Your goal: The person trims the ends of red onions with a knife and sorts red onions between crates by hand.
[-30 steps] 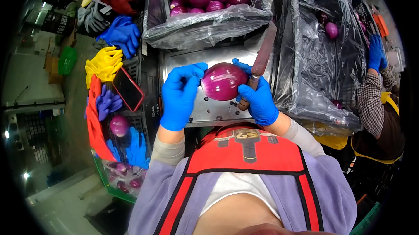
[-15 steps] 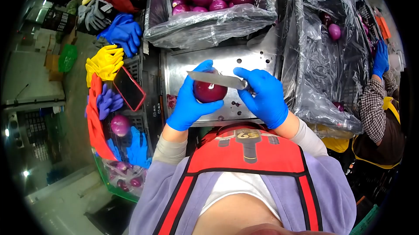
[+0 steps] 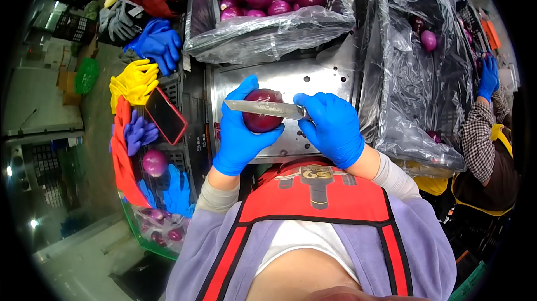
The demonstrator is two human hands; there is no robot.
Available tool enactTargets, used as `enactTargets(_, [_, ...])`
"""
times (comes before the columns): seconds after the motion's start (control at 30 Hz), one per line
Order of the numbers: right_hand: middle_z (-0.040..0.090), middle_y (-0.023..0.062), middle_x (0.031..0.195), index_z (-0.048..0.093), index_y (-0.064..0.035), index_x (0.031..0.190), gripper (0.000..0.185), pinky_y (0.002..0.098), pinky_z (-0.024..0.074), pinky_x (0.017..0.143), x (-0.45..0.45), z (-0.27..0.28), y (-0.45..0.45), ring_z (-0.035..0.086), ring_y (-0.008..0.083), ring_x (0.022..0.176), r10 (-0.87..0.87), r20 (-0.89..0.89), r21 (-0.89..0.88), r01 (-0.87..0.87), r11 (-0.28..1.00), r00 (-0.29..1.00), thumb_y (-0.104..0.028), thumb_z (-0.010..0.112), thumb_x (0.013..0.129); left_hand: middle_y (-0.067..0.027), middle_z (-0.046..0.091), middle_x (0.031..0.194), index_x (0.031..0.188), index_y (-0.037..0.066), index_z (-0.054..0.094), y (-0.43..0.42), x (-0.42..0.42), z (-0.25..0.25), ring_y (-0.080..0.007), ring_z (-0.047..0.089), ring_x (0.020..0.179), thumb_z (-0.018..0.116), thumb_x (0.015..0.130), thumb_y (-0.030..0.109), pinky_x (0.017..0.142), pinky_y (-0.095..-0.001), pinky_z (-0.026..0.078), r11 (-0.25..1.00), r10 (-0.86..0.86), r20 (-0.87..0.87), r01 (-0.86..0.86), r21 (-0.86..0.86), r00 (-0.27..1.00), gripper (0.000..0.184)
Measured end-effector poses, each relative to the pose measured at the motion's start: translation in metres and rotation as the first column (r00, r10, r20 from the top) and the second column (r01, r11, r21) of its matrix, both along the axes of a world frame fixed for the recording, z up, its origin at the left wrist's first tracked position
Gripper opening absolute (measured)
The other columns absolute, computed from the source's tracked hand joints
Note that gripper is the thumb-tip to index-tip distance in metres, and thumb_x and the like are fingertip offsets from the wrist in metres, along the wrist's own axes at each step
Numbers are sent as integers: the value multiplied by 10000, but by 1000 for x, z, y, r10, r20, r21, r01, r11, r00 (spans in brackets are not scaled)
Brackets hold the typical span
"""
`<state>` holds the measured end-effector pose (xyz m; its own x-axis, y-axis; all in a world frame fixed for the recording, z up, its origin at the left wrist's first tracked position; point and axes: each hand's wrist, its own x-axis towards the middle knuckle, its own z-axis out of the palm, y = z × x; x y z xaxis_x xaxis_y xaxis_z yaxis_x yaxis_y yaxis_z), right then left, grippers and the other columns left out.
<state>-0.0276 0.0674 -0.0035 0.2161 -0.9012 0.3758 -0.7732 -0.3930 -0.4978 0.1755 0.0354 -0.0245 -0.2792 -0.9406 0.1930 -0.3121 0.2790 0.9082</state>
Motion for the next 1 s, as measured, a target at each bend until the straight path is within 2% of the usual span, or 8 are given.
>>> enactTargets(0.27, [561, 59, 755, 582, -135, 1059, 382, 378, 449, 590, 0, 0, 0, 572, 249, 699, -24, -15, 44, 25, 999, 1000, -85, 675, 691, -94, 555, 1138, 1346, 34, 376, 2, 4, 0, -206, 549, 1081, 785, 575, 4, 949, -351, 455, 998, 18, 2, -18, -57, 1000, 874])
enactTargets(0.33, [558, 58, 750, 581, -135, 1054, 381, 378, 449, 591, -3, -3, 0, 571, 249, 698, -26, -5, 37, 26, 999, 1000, -78, 675, 689, -116, 483, 1257, 1339, 57, 396, 2, 6, -5, -247, 503, 1161, 829, 570, 91, 988, -369, 423, 999, -6, -115, 12, 53, 993, 882])
enactTargets(0.57, [563, 61, 742, 596, -119, 1063, 413, 374, 449, 591, -10, -13, 3, 567, 252, 684, -26, -6, 45, 26, 999, 1000, -59, 675, 662, -104, 490, 1272, 1337, 33, 397, 1, 15, 10, -228, 488, 1190, 794, 582, 58, 1021, -364, 389, 957, -110, -273, 176, 231, 956, 853])
enactTargets(0.73, [564, 62, 741, 600, -118, 1081, 446, 378, 448, 580, -2, -7, -3, 567, 251, 684, 12, 37, -2, -12, 1000, 999, -54, 676, 646, -108, 496, 1292, 1351, 25, 395, -6, 15, 16, -224, 465, 1225, 792, 592, 81, 1036, -369, 373, 861, -317, -316, 411, 299, 894, 859])
enactTargets(0.83, [562, 71, 743, 604, -116, 1096, 441, 350, 451, 578, 1, -6, -6, 566, 233, 659, 16, 21, -26, -15, 1000, 1000, -42, 663, 665, -110, 495, 1295, 1328, 23, 434, -4, 11, 20, -222, 467, 1207, 824, 561, 153, 1022, -370, 370, 801, -248, -383, 410, 435, 890, 870])
enactTargets(0.9, [597, 82, 773, 602, -106, 1085, 359, 371, 457, 593, 1, -15, -3, 568, 262, 666, -65, 288, 61, 49, 997, 956, -85, 675, 734, -114, 492, 1301, 1329, 24, 433, -5, 14, 16, -232, 462, 1219, 833, 557, 166, 1032, -379, 360, 836, -244, -398, 400, 375, 884, 882])
enactTargets(0.93, [597, 82, 773, 602, -106, 1085, 359, 371, 457, 593, 1, -20, -2, 568, 262, 666, -59, 290, 60, 43, 997, 955, -85, 675, 734, -117, 489, 1308, 1330, 25, 431, -7, 16, 15, -242, 458, 1231, 843, 552, 179, 1042, -388, 351, 867, -240, -413, 385, 317, 879, 893])
enactTargets(1.0, [608, 93, 789, 608, -104, 1102, 311, 360, 467, 605, -4, -36, 3, 573, 248, 665, -312, 661, 521, -118, 846, 683, -84, 651, 795, -119, 490, 1310, 1330, 27, 430, -10, 16, 14, -251, 451, 1245, 857, 541, 203, 1057, -393, 334, 888, -210, -437, 358, 288, 874, 914])
